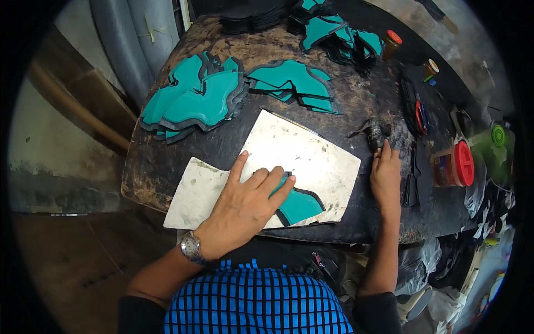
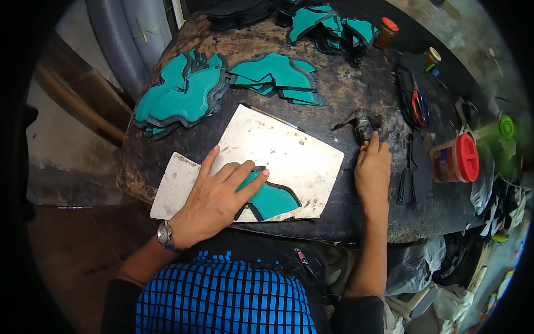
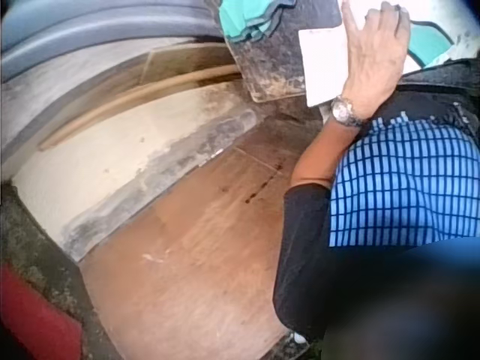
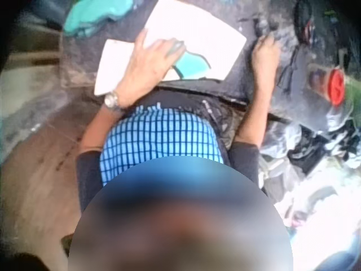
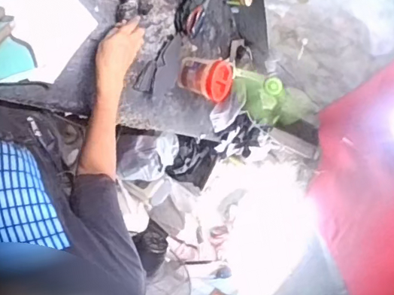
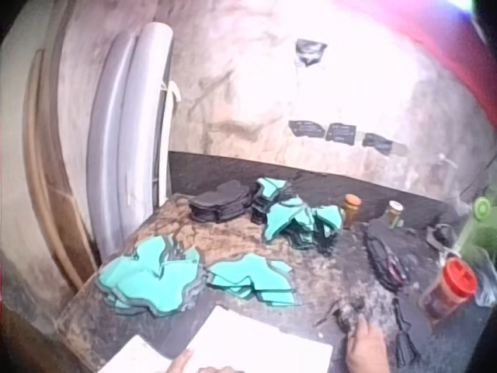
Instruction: The person uses shears to trim the edges of black rubber pieces, then stacks them. They pick up a green rubber piece, place it on a white board, and use a hammer to press and shape it. The person repeats this process with additional pieces, stacking the finished items on the table.
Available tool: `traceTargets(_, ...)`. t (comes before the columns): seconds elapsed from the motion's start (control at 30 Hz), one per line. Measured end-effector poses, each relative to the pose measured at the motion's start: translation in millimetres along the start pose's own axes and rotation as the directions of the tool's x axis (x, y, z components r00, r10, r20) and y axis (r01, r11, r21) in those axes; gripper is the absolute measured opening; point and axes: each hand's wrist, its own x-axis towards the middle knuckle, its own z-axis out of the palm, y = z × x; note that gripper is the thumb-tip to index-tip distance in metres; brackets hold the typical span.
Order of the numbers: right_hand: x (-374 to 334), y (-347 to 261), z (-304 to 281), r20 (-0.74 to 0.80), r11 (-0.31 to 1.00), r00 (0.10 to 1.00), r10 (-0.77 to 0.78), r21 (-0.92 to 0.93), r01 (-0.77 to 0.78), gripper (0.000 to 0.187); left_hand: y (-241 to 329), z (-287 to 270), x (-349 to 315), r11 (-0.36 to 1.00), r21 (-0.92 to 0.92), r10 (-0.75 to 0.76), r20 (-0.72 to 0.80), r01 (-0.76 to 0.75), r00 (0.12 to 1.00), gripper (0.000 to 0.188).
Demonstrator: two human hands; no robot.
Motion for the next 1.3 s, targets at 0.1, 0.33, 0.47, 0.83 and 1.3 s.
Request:
traceTargets(0.1, 2.2, -12.7, -4.7, -0.089, 0.998, 0.995, -0.054, -0.021, 0.052, 0.042, -4.3, -0.9, 0.5, 0.996, -0.069, -0.046, 0.044, 0.049, 0.998, 0.058)
traceTargets(0.33, -45.7, -50.4, -57.7, 0.143, 0.722, 0.989, 0.043, 0.679, -0.13, 0.054, -12.8, 4.8, -4.5, 0.973, -0.222, -0.071, -0.023, 0.064, 0.997, 0.057)
traceTargets(0.47, -61.8, -81.1, -79.3, 0.173, 0.707, 0.935, -0.311, 0.699, 0.107, 0.063, -11.6, 11.6, -15.0, 0.97, -0.237, -0.089, -0.104, 0.062, 0.991, 0.046)
traceTargets(0.83, -59.7, -105.9, -67.2, 0.074, 0.714, 0.882, -0.466, 0.62, 0.325, 0.067, -1.3, 11.0, -20.1, 0.976, -0.201, -0.112, -0.125, 0.086, 0.986, 0.048)
traceTargets(1.3, -68.6, -93.0, -80.2, 0.087, 0.716, 0.892, -0.444, 0.633, 0.295, 0.065, 1.4, 14.1, -20.0, 0.962, -0.248, -0.156, -0.146, 0.117, 0.977, 0.05)
